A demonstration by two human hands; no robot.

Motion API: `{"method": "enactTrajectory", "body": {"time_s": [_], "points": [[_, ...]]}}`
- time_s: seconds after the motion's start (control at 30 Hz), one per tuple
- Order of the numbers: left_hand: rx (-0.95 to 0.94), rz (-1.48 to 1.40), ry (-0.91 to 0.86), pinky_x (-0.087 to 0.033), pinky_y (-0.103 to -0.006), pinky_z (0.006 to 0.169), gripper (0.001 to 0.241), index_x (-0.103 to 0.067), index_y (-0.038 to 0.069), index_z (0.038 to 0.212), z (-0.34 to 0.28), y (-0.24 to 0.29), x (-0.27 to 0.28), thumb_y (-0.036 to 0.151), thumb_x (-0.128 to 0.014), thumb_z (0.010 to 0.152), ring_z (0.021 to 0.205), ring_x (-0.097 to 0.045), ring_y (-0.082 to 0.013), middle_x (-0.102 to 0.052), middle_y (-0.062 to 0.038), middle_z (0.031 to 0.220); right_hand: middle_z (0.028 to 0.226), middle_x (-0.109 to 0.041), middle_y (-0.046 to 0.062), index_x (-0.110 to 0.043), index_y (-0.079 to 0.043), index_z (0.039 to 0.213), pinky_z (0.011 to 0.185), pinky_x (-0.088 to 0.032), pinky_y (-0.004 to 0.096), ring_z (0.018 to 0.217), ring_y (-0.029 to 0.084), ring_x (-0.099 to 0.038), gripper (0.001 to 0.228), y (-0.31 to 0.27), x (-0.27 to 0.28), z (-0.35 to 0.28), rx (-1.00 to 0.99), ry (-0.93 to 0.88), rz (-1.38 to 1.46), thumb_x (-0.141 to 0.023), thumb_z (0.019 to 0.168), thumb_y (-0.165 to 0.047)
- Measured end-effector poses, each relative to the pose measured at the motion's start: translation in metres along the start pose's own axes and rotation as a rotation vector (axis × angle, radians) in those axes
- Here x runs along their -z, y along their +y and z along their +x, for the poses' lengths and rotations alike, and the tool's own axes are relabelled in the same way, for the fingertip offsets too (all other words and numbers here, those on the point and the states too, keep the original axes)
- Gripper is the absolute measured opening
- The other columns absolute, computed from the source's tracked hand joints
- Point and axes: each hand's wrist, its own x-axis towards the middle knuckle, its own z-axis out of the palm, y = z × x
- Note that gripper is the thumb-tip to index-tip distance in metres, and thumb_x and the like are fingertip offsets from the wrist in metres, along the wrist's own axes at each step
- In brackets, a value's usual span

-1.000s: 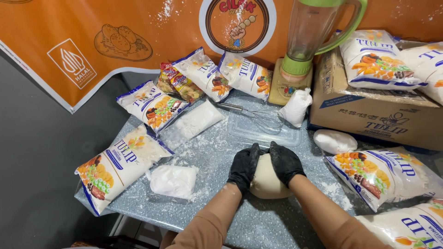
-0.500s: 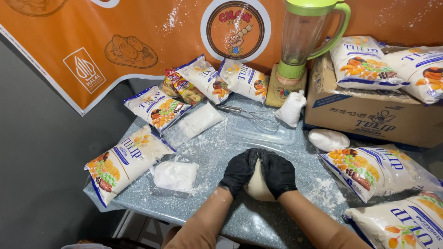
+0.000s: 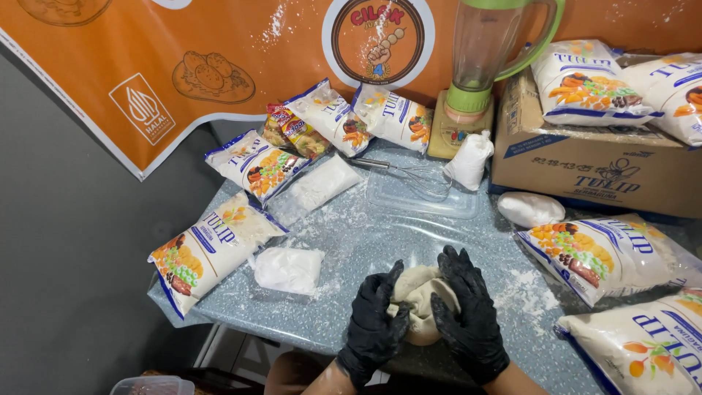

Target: A person wearing black gloves kneads a small ball of dough on a floured surface in a bakery kitchen.

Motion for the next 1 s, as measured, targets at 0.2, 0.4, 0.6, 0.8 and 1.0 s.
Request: {"method": "enactTrajectory", "body": {"time_s": [0.2,0.4,0.6,0.8,1.0], "points": [[-0.053,-0.185,0.185,-0.043,-0.0440,0.118,0.060,-0.048,0.002,0.148,-0.009,0.009,-0.001,0.043,-0.052,0.104,0.146,-0.047,-0.0353,-0.038,-0.019,0.161,0.163,-0.043,0.006,-0.042,-0.019,0.156,0.114,-0.034,0.053,0.152,0.036,-0.038,0.079,-0.023,-0.022,-0.001,0.083,-0.064,-0.301,-0.063,0.084,-0.043],[0.025,-0.356,0.249,-0.036,-0.0451,0.122,0.054,-0.049,0.004,0.146,0.015,-0.015,-0.007,0.038,-0.051,0.104,0.147,-0.044,-0.0335,-0.040,-0.017,0.157,0.166,-0.035,-0.002,-0.045,-0.023,0.153,0.120,-0.021,0.045,0.156,0.027,-0.026,0.063,-0.017,-0.074,-0.006,0.163,-0.148,-0.560,-0.046,0.092,-0.036],[0.136,-0.539,0.341,-0.035,-0.0435,0.121,0.049,-0.057,0.004,0.136,0.061,-0.051,-0.007,0.039,-0.037,0.107,0.140,-0.050,-0.0302,-0.057,-0.015,0.141,0.158,-0.044,0.012,-0.049,-0.018,0.147,0.113,-0.026,0.060,0.148,0.041,-0.034,0.063,-0.030,-0.095,0.038,0.235,-0.239,-0.646,-0.046,0.089,-0.043],[0.459,-0.745,0.490,-0.044,-0.0332,0.105,0.046,-0.066,0.015,0.131,0.065,-0.135,-0.038,0.043,-0.037,0.108,0.123,-0.059,-0.0204,-0.070,-0.007,0.129,0.141,-0.060,0.000,-0.053,-0.032,0.142,0.111,-0.035,0.056,0.136,0.036,-0.049,0.063,0.019,-0.142,0.100,0.025,-0.485,-0.484,-0.058,0.084,-0.056],[0.156,-0.424,0.524,-0.041,-0.0362,0.120,0.039,-0.053,0.001,0.142,0.055,-0.072,-0.013,0.017,-0.042,0.109,0.137,-0.055,-0.0253,-0.059,-0.016,0.146,0.145,-0.063,-0.004,-0.065,-0.032,0.138,0.113,-0.040,0.034,0.134,0.022,-0.058,0.053,0.095,-0.127,0.144,-0.286,-0.732,0.011,-0.044,0.094,-0.051]]}}
